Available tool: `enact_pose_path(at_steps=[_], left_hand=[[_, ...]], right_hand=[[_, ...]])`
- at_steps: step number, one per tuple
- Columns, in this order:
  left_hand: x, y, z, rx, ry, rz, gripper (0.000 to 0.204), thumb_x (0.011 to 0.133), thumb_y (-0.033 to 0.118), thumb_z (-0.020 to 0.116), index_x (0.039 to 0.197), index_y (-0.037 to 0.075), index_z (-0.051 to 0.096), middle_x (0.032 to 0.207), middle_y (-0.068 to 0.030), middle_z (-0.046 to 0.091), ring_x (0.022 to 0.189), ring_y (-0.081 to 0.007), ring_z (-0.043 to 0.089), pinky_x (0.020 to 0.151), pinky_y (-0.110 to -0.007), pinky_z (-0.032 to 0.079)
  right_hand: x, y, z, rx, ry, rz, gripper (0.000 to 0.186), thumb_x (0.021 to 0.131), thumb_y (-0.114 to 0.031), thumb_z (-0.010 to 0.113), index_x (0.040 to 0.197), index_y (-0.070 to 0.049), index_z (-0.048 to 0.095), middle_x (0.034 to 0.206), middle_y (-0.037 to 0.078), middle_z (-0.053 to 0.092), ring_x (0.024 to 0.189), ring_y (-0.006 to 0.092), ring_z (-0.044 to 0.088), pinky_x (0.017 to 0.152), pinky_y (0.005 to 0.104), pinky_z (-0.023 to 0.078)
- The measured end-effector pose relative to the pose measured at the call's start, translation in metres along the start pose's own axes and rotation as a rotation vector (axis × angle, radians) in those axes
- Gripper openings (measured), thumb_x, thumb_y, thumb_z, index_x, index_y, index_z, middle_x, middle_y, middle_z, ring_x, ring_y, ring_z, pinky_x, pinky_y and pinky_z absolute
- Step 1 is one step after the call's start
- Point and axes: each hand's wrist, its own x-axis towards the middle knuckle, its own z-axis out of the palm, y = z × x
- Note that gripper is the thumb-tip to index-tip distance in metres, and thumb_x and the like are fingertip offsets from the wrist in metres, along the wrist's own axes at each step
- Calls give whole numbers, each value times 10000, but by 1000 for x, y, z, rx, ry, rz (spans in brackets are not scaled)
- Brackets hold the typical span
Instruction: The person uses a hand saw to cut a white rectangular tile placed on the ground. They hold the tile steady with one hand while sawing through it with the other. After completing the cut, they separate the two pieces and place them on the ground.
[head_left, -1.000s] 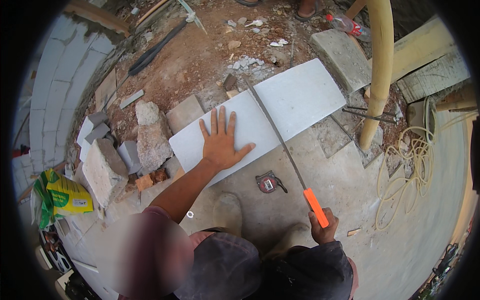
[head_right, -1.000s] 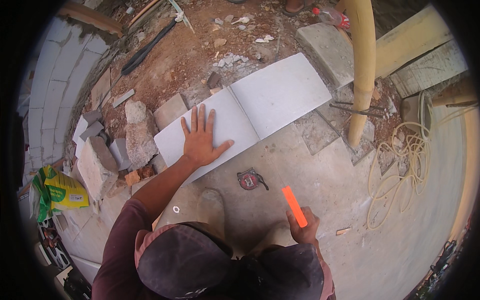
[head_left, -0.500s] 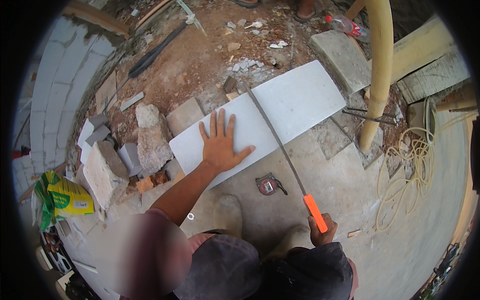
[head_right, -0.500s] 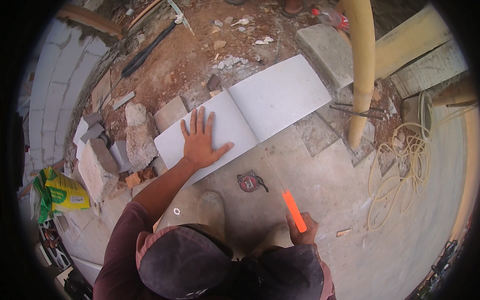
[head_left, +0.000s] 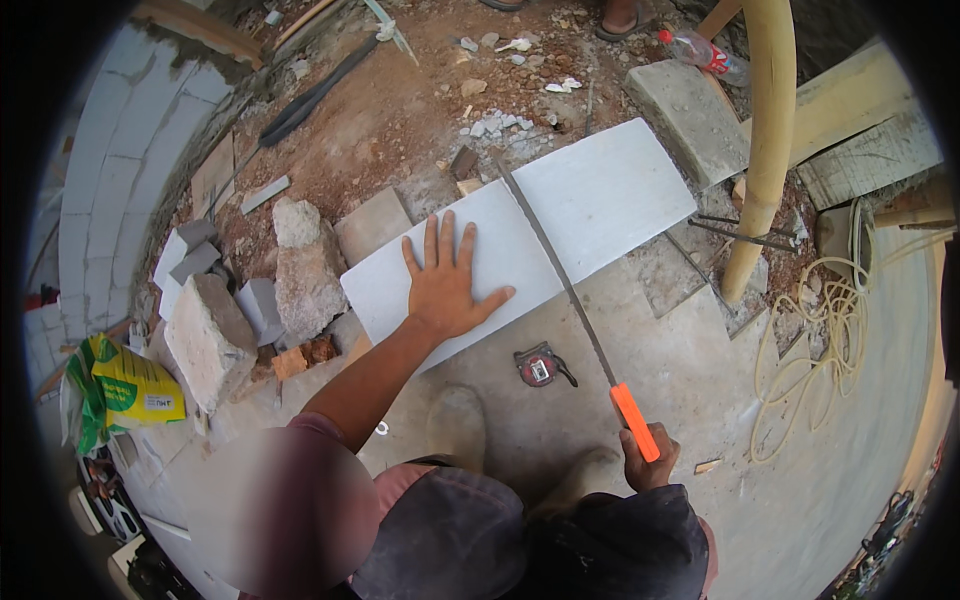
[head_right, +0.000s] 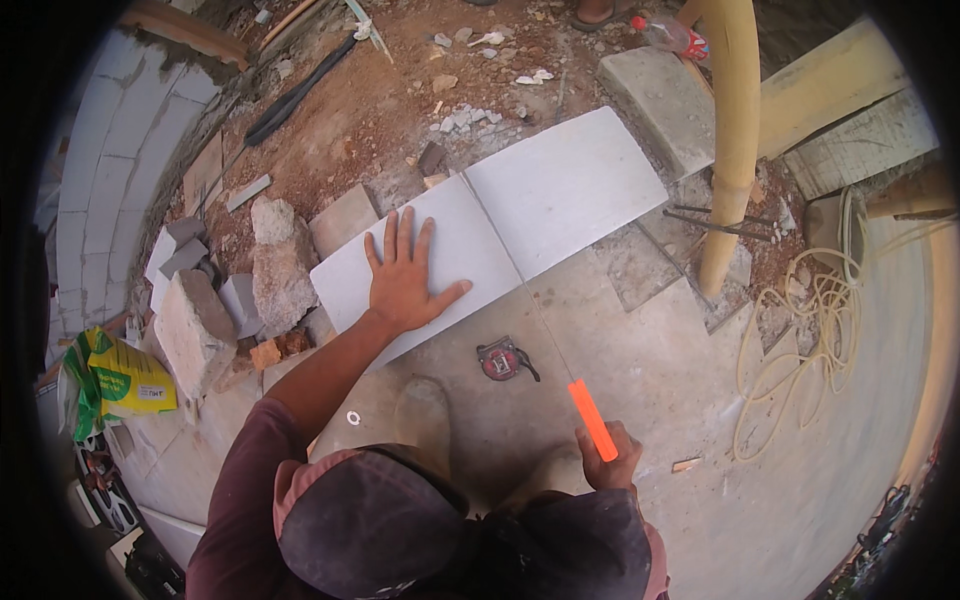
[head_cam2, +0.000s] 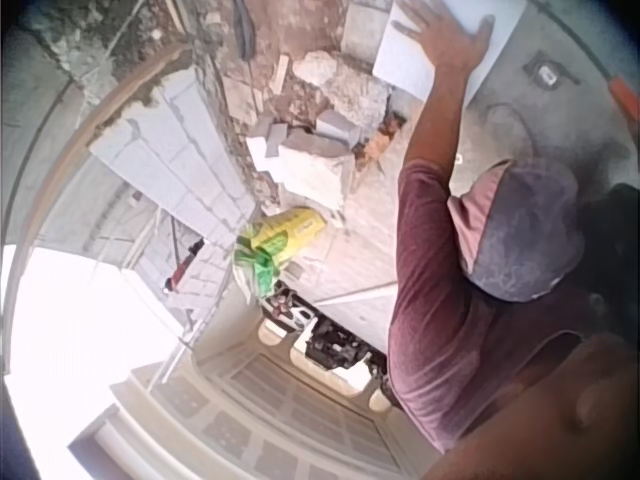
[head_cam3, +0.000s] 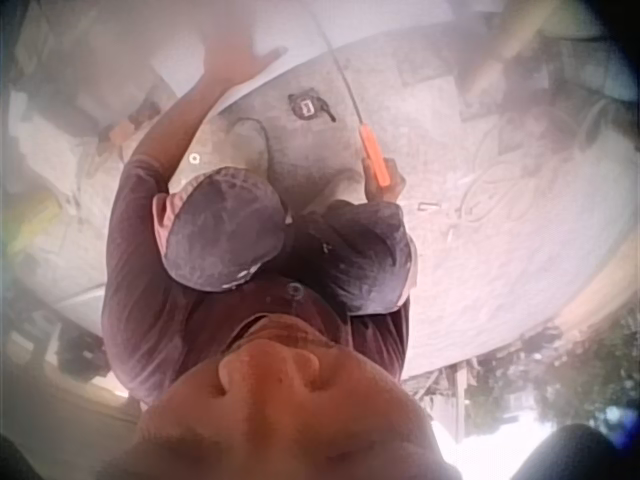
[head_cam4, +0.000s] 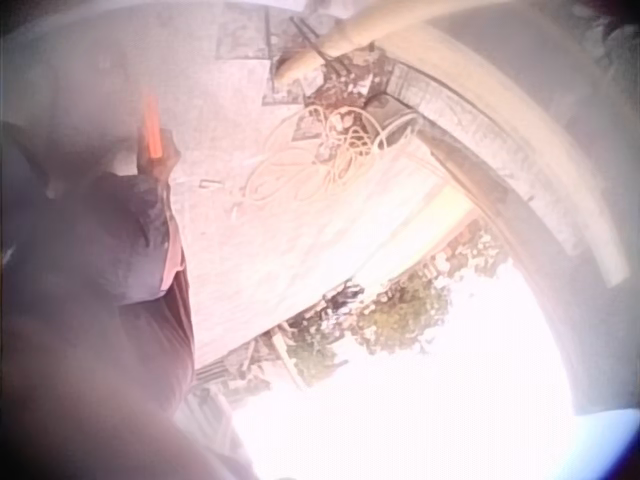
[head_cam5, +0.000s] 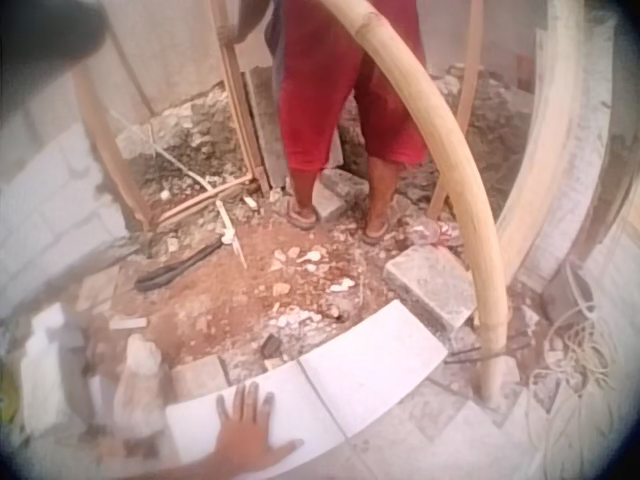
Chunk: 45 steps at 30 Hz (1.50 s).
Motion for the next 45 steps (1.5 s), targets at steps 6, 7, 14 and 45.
enact_pose_path(at_steps=[6,7,14,45], left_hand=[[0,1,-2,25,-21,-11,1150,888,850,455,1654,24,224,1716,-287,97,1606,-447,-15,1207,-736,-33],[0,1,-2,30,-22,-12,1150,887,850,456,1655,25,222,1716,-287,97,1607,-446,-14,1207,-736,-33],[1,1,-2,18,-18,-9,1146,881,847,473,1649,28,240,1714,-283,108,1606,-443,-1,1206,-735,-28],[34,-6,-9,-67,36,-136,1272,757,870,646,1618,13,273,1502,-279,370,1484,-424,299,1221,-641,93]], right_hand=[[1,4,3,21,-16,13,307,939,-268,780,849,-37,599,681,134,614,587,374,639,546,422,485],[2,4,3,13,-16,4,308,938,-262,781,841,-36,595,678,135,613,586,373,639,543,419,484],[10,13,6,69,-57,46,315,916,-191,804,785,-31,567,636,128,604,539,298,639,522,371,494],[24,20,3,299,-118,-14,432,1029,-275,651,714,-20,501,593,72,448,521,156,410,488,359,338]])
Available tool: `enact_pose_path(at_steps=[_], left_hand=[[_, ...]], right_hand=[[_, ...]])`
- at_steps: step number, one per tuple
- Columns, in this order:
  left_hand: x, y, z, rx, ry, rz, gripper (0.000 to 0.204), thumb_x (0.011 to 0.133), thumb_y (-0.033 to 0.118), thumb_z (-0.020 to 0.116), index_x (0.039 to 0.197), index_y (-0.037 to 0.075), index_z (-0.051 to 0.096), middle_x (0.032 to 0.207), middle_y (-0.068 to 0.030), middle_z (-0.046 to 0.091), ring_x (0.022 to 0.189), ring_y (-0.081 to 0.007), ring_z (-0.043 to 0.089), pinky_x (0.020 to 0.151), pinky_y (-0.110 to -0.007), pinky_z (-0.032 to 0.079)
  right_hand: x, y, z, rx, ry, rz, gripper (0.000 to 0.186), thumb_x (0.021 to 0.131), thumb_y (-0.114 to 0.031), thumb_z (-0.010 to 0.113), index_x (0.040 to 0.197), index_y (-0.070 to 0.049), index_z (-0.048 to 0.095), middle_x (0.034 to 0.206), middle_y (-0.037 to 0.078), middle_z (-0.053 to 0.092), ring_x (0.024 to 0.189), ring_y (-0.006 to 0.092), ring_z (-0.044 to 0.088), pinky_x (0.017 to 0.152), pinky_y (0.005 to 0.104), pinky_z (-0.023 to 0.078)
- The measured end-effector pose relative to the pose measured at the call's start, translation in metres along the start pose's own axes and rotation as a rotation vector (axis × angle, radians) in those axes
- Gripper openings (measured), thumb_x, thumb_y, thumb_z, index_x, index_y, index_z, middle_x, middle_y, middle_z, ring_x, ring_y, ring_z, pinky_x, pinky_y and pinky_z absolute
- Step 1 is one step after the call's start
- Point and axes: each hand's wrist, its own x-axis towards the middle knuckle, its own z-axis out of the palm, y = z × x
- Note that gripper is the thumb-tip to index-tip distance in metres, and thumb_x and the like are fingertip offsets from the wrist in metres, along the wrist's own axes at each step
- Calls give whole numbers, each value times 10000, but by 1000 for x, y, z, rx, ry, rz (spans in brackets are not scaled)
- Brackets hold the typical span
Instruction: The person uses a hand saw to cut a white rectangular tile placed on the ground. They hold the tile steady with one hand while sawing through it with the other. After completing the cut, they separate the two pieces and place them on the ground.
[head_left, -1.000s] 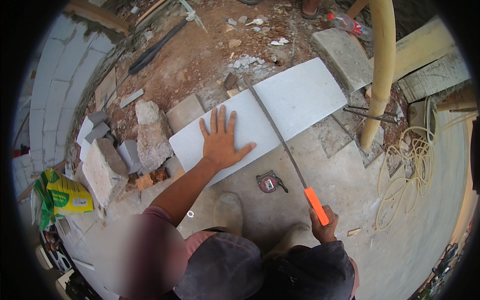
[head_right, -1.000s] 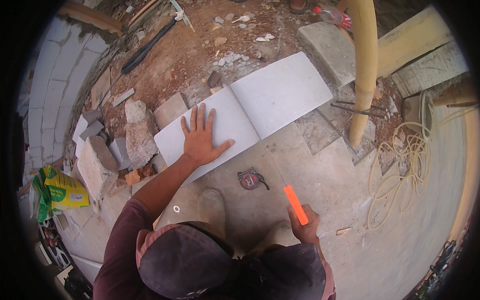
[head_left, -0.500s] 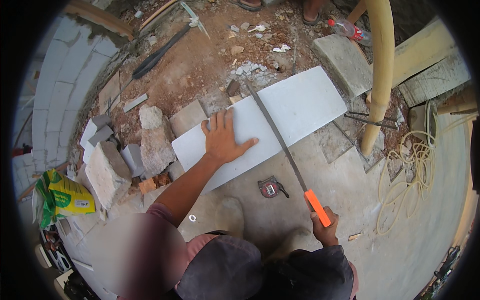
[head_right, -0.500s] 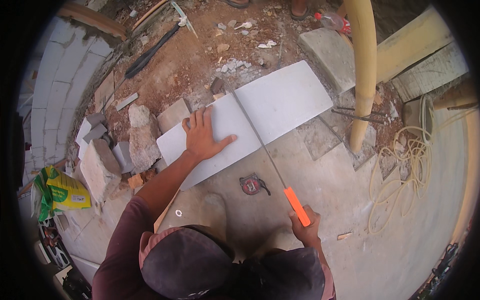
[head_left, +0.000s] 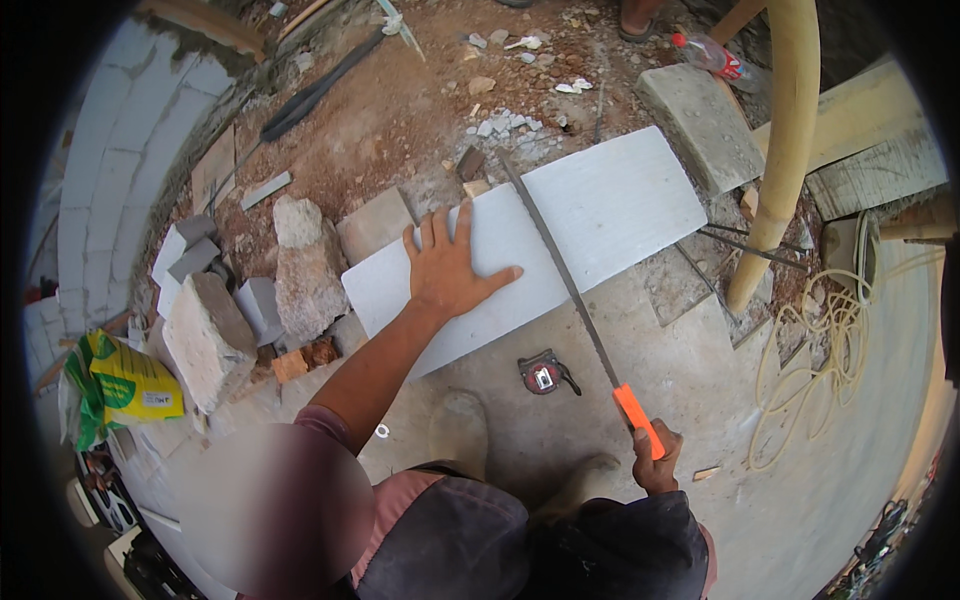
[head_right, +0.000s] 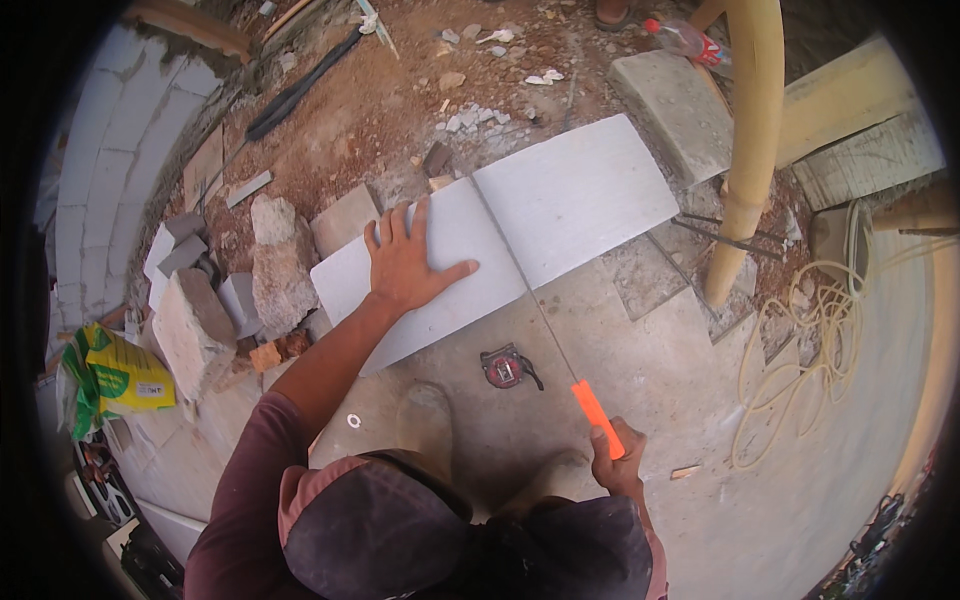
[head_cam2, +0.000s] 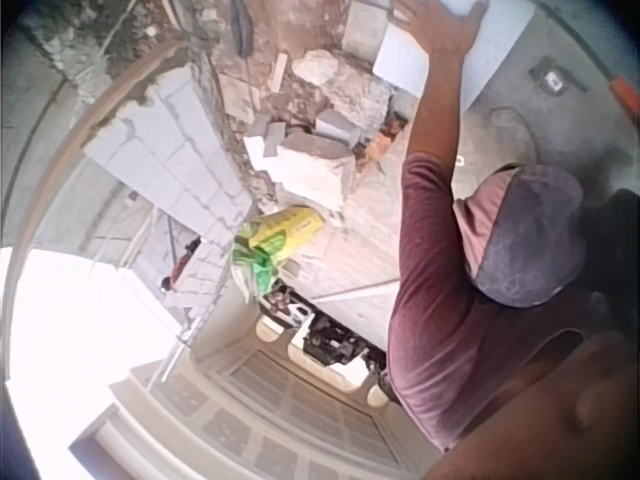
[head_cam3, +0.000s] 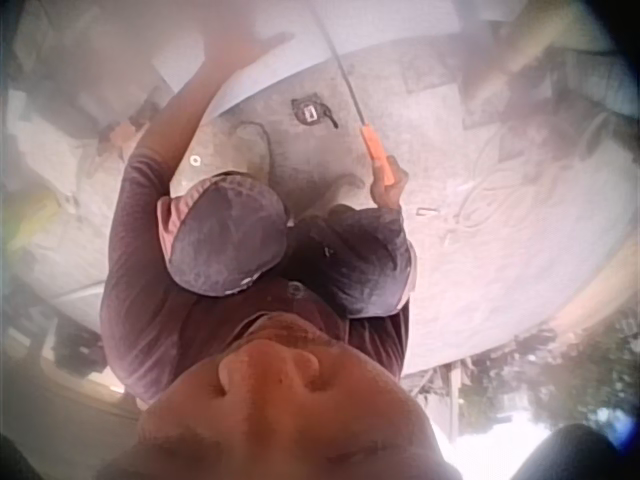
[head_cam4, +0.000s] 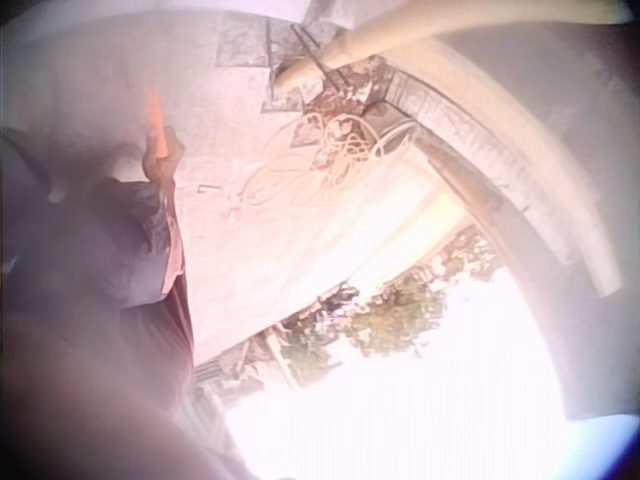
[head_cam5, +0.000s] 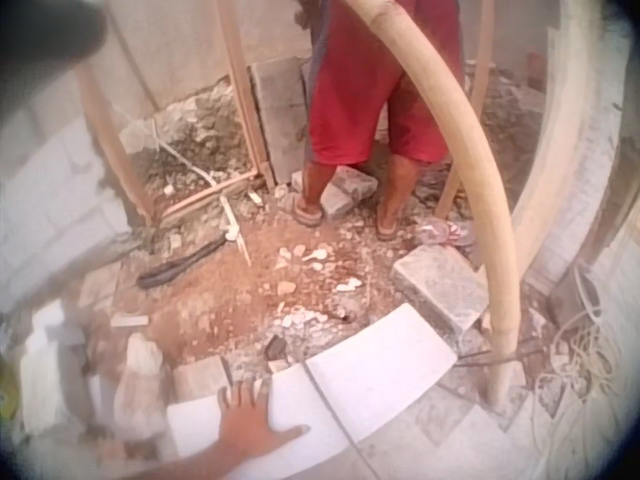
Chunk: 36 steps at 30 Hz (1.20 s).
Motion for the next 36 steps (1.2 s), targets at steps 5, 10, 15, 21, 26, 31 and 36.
enact_pose_path(at_steps=[5,10,15,21,26,31,36], left_hand=[[1,-1,1,12,-8,-5,1281,756,878,639,1625,17,259,1515,-271,360,1489,-418,295,1225,-640,89],[1,0,3,28,5,4,1282,757,884,632,1625,18,259,1525,-270,352,1492,-418,291,1226,-641,92],[0,-1,1,24,-17,-5,1271,767,885,618,1623,14,264,1536,-270,344,1493,-418,283,1228,-643,89],[0,2,-1,32,-16,-5,1267,773,873,627,1622,9,256,1515,-269,350,1480,-421,293,1227,-639,92],[3,4,-1,39,-5,8,1265,780,875,613,1630,13,245,1530,-277,337,1491,-432,267,1226,-641,95],[-1,-4,4,48,-25,-1,1259,792,887,580,1642,24,237,1574,-296,302,1518,-438,229,1227,-652,83],[-2,4,1,30,-30,15,1257,791,877,600,1639,22,243,1569,-300,307,1508,-445,241,1225,-660,80]], right_hand=[[-2,-1,1,-19,10,23,454,1033,-285,645,699,-17,493,586,77,453,513,159,405,485,365,335],[-8,10,1,-61,26,6,476,1044,-332,611,700,-26,487,577,61,460,491,156,454,478,356,339],[-5,5,1,-31,35,25,481,1029,-327,648,695,-19,490,564,93,446,487,183,415,478,367,331],[0,-6,-7,10,3,69,476,1037,-312,649,700,-13,495,568,70,451,515,138,411,480,353,324],[3,-16,-7,46,27,69,460,1043,-276,643,699,-7,499,594,59,460,553,105,389,488,340,320],[30,-34,6,51,2,154,460,1040,-266,641,693,-9,482,598,53,446,549,100,372,495,343,311],[-30,-28,-16,-55,16,179,453,1024,-277,646,691,-20,477,586,67,435,526,131,413,516,348,331]])
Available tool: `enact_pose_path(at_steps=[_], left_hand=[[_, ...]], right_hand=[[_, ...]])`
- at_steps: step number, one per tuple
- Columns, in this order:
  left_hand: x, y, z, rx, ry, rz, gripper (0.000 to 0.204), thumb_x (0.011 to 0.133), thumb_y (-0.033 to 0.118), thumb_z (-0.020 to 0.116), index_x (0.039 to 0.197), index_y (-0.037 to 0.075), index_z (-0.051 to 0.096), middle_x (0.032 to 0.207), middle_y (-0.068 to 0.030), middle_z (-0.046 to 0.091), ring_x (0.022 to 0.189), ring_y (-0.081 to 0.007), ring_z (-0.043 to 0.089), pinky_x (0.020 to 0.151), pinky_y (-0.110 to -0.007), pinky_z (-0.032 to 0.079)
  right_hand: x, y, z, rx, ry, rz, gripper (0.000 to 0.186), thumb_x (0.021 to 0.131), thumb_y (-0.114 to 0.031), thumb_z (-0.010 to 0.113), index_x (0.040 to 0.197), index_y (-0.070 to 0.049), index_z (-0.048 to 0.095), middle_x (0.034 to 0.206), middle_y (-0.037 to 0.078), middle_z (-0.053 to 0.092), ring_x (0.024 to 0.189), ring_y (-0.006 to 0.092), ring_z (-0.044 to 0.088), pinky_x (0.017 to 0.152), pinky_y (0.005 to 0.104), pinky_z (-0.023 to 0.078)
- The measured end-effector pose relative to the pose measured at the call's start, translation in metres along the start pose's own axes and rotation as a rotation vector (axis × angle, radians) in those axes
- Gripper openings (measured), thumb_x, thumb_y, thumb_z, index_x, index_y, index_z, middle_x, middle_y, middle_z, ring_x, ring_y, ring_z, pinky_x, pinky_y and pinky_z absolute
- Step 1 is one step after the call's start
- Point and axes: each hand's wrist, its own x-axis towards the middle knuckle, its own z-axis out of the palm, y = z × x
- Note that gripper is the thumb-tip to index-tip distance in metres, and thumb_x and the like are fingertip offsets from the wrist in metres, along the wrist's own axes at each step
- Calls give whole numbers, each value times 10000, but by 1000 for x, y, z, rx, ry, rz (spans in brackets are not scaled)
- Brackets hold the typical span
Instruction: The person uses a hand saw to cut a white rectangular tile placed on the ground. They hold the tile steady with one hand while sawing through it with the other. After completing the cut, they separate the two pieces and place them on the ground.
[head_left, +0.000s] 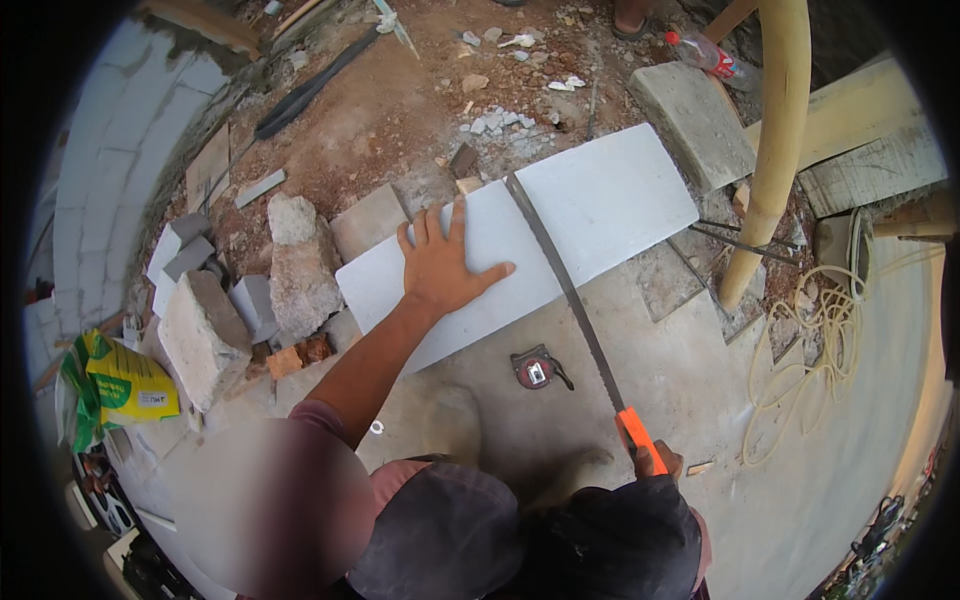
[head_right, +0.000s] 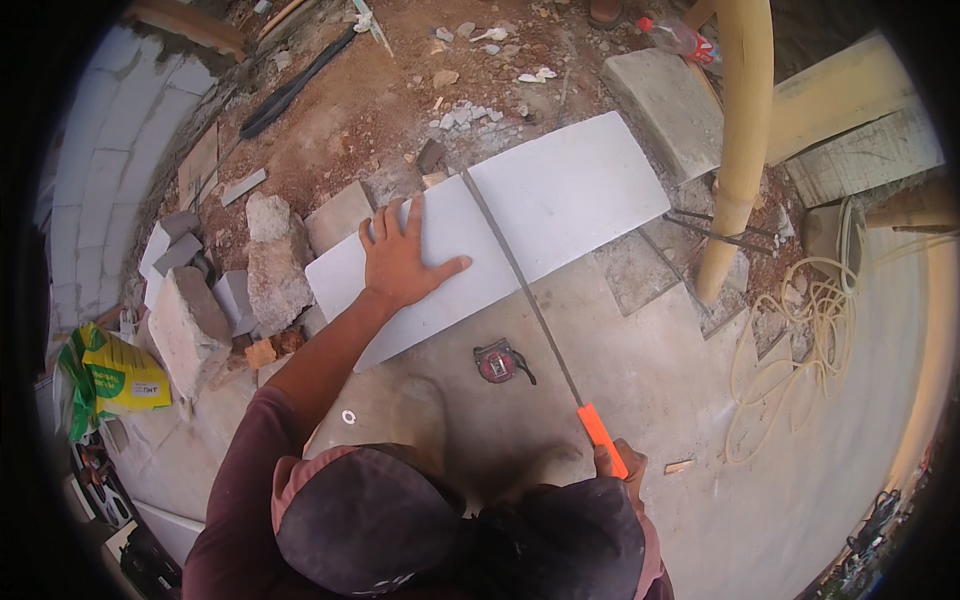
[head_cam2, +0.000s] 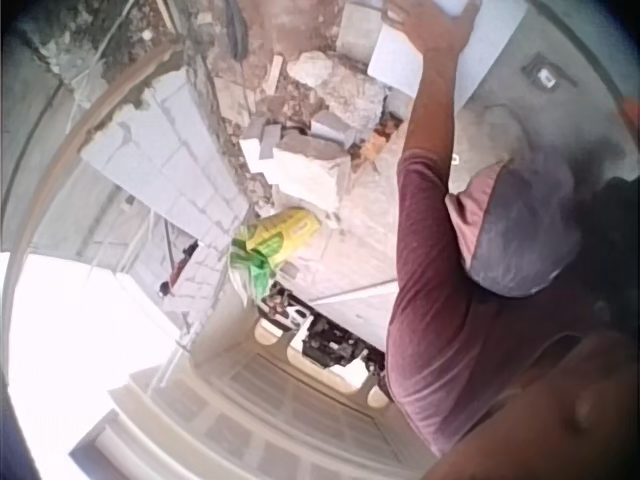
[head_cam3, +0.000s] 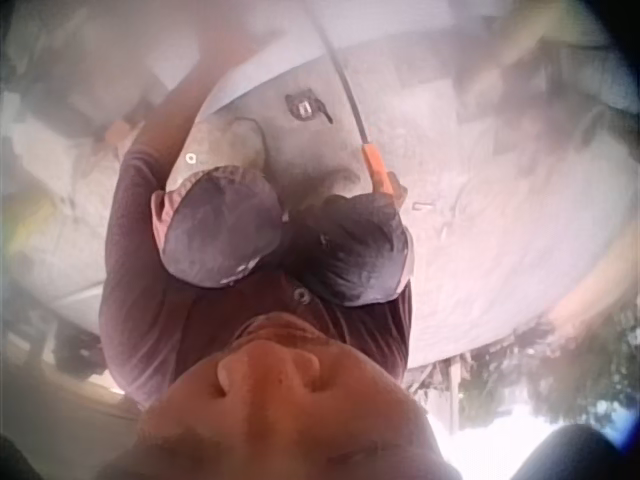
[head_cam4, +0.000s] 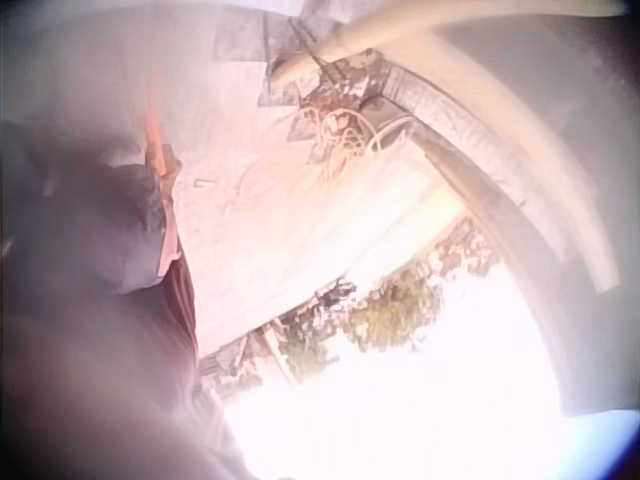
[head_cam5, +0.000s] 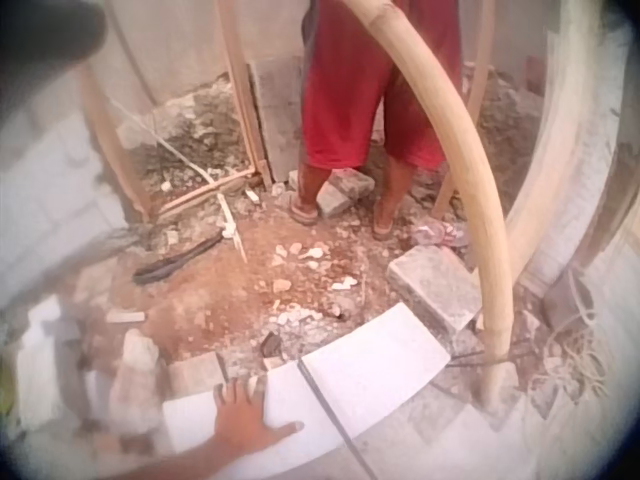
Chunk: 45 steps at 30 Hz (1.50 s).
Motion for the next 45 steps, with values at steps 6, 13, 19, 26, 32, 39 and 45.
enact_pose_path(at_steps=[6,13,19,26,32,39,45], left_hand=[[1,-5,3,-10,4,-12,1258,787,868,616,1636,15,251,1556,-308,318,1501,-459,239,1211,-679,88],[2,-4,6,15,51,16,1277,776,868,631,1638,9,244,1545,-326,322,1495,-466,249,1204,-682,95],[3,-3,4,-13,35,0,1269,781,866,629,1636,9,251,1554,-310,325,1495,-457,251,1205,-676,98],[5,-7,9,17,76,40,1257,784,858,634,1631,5,264,1551,-307,327,1486,-455,259,1209,-670,103],[4,5,3,43,42,8,1243,793,843,640,1631,6,264,1557,-307,319,1490,-460,253,1214,-662,105],[0,-6,7,-5,38,19,1247,793,843,639,1634,5,255,1563,-315,310,1495,-465,246,1207,-676,97],[2,4,1,19,-13,-5,1262,789,870,612,1634,6,249,1567,-317,308,1502,-467,236,1219,-656,90]], right_hand=[[46,-16,27,71,4,-48,497,1025,-348,663,685,-23,501,569,43,435,537,106,402,510,347,329],[21,3,15,102,-5,41,476,1024,-303,657,667,-42,483,579,-8,440,555,88,388,510,348,313],[-9,13,-11,103,4,-7,452,1023,-219,664,657,-33,474,572,8,446,539,96,391,498,340,318],[47,-5,21,145,-34,-13,469,1002,-269,705,656,-24,505,618,35,520,566,90,453,508,340,346],[-41,60,-16,-20,47,-74,428,1028,-196,656,685,-9,480,570,65,446,512,99,422,473,339,331],[10,11,7,122,-24,13,474,1009,-247,703,654,-26,481,575,21,464,537,82,407,481,326,356],[17,1,17,212,-8,70,504,1025,-315,689,664,-25,491,586,10,443,559,71,382,483,340,325]])
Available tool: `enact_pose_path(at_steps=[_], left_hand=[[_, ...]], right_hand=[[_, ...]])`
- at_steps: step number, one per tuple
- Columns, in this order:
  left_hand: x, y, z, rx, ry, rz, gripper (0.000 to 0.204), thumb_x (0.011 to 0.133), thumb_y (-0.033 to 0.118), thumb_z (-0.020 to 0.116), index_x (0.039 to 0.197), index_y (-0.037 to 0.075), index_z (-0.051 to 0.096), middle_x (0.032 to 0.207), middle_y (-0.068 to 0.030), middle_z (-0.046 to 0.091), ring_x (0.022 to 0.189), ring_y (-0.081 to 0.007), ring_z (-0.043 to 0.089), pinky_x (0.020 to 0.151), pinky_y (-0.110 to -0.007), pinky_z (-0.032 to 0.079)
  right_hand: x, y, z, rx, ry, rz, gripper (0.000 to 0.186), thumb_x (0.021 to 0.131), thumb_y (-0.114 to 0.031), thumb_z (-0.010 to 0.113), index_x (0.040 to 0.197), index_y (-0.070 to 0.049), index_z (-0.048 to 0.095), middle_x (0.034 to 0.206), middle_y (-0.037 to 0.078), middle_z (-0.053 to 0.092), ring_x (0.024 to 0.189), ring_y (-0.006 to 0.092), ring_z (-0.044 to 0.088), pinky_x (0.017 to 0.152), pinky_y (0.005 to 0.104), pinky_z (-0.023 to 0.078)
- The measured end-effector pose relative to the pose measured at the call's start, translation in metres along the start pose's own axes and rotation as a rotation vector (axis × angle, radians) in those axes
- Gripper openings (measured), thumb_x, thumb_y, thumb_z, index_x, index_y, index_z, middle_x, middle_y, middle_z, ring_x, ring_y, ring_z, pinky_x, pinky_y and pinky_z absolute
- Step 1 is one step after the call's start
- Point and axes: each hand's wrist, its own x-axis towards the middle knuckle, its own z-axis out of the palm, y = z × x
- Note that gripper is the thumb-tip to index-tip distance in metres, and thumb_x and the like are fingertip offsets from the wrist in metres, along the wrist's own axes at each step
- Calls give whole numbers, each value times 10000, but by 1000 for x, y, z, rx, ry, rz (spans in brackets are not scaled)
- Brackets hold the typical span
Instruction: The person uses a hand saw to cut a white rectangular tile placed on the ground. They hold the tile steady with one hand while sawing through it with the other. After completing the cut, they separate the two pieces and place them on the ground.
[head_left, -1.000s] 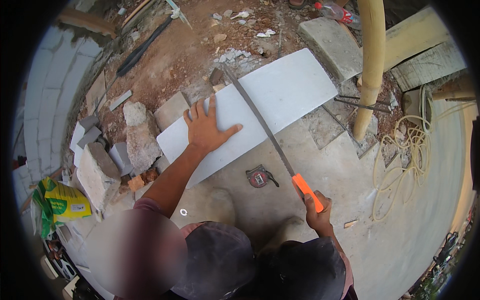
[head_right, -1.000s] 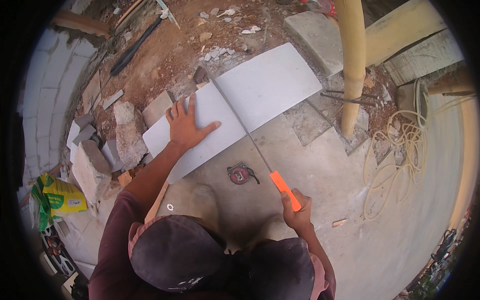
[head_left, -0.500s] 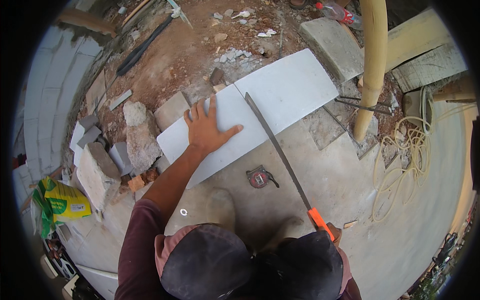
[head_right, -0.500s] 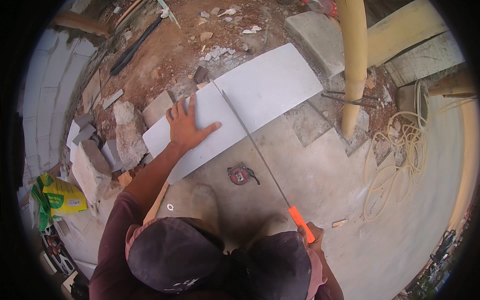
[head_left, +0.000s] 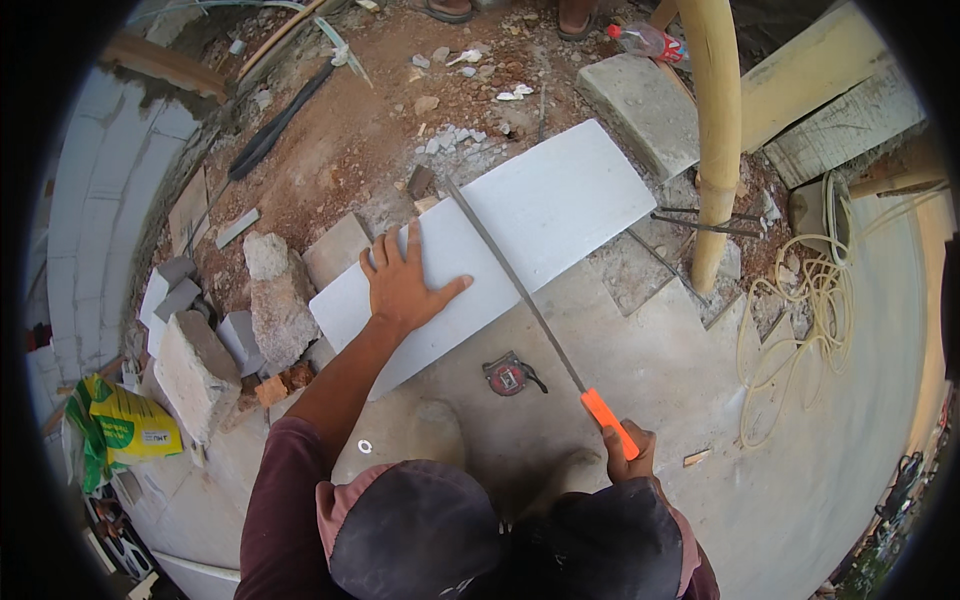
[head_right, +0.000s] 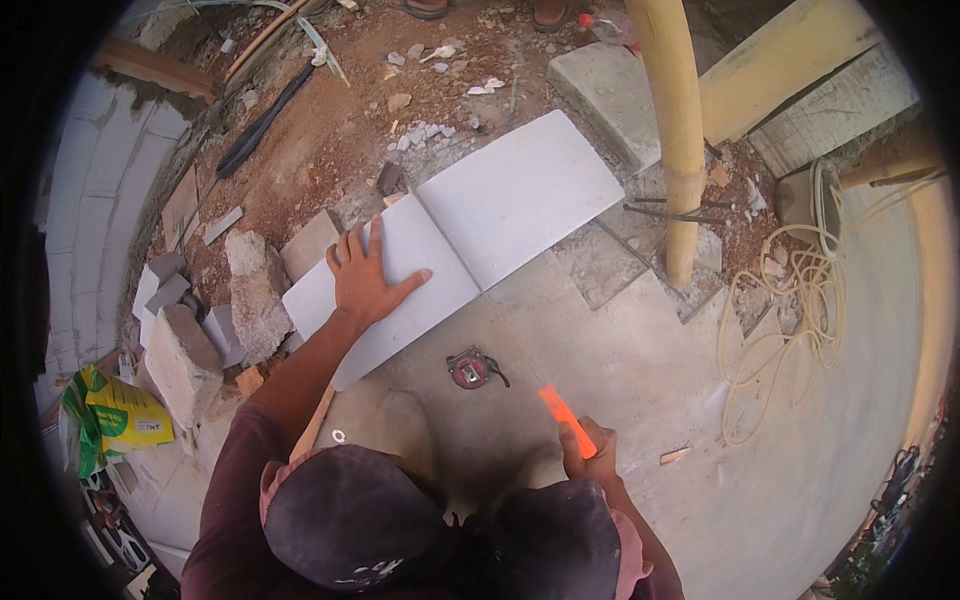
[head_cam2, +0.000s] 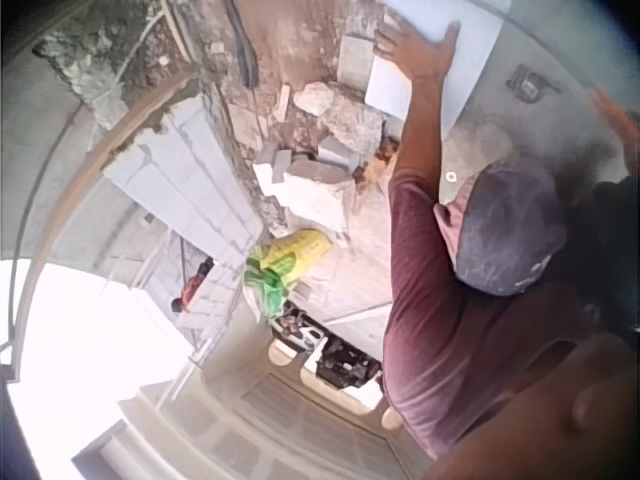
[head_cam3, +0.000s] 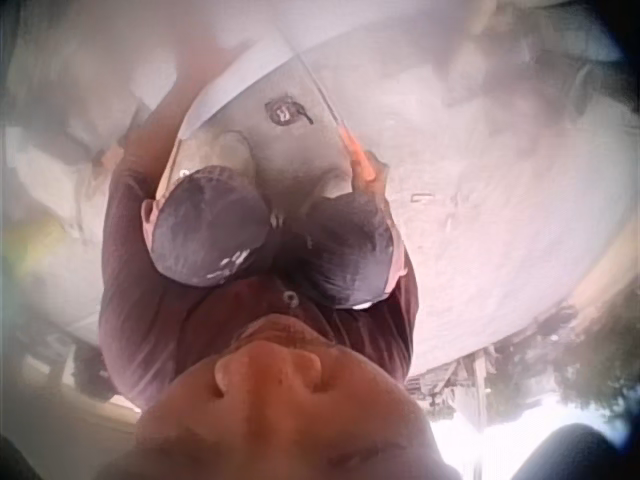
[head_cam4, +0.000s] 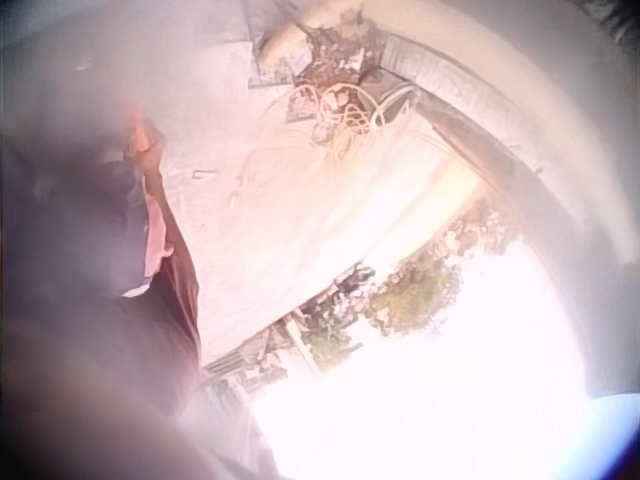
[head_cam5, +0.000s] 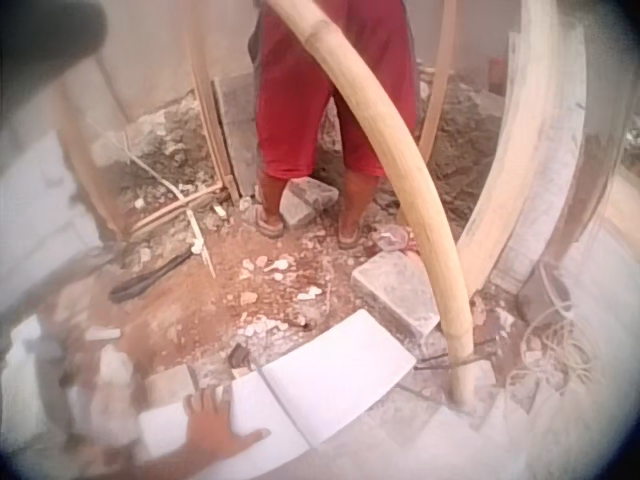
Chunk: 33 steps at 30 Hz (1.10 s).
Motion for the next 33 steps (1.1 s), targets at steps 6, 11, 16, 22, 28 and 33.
enact_pose_path(at_steps=[6,11,16,22,28,33], left_hand=[[-2,-1,-6,-27,-30,-11,1280,791,887,585,1646,10,214,1573,-313,308,1512,-470,221,1226,-649,93],[-3,-2,-11,1,-29,-15,1307,782,918,552,1650,5,203,1574,-301,314,1513,-450,236,1225,-651,98],[-13,-15,-5,2,-24,-29,1290,790,914,548,1643,3,225,1567,-296,322,1508,-445,244,1224,-653,98],[-4,0,-7,3,32,8,1285,792,903,561,1632,-15,241,1561,-305,315,1500,-452,245,1209,-670,102],[-9,-6,1,-17,-5,-20,1274,800,873,598,1634,-16,227,1539,-311,328,1482,-448,267,1206,-652,119],[-4,0,-4,11,-9,-14,1276,801,875,586,1645,-4,210,1570,-315,302,1497,-455,257,1219,-660,94]], right_hand=[[-28,44,-35,27,-23,12,452,1012,-257,671,656,-39,499,610,-6,469,585,91,399,503,347,323],[-11,6,-18,-60,10,69,497,1006,-310,675,640,-30,489,600,-5,463,594,95,386,514,361,330],[-2,9,6,2,-21,-49,518,1008,-331,716,642,-39,496,566,-14,469,545,81,375,476,344,313],[-16,11,-15,94,-18,-6,491,998,-274,730,642,-28,497,578,-19,476,555,75,370,483,346,303],[-26,7,-32,10,-42,231,486,1029,-252,670,649,-27,468,592,-22,441,580,63,360,490,334,283],[-22,29,-21,21,60,26,487,1042,-246,648,654,-26,454,580,-5,424,575,62,364,487,328,273]])
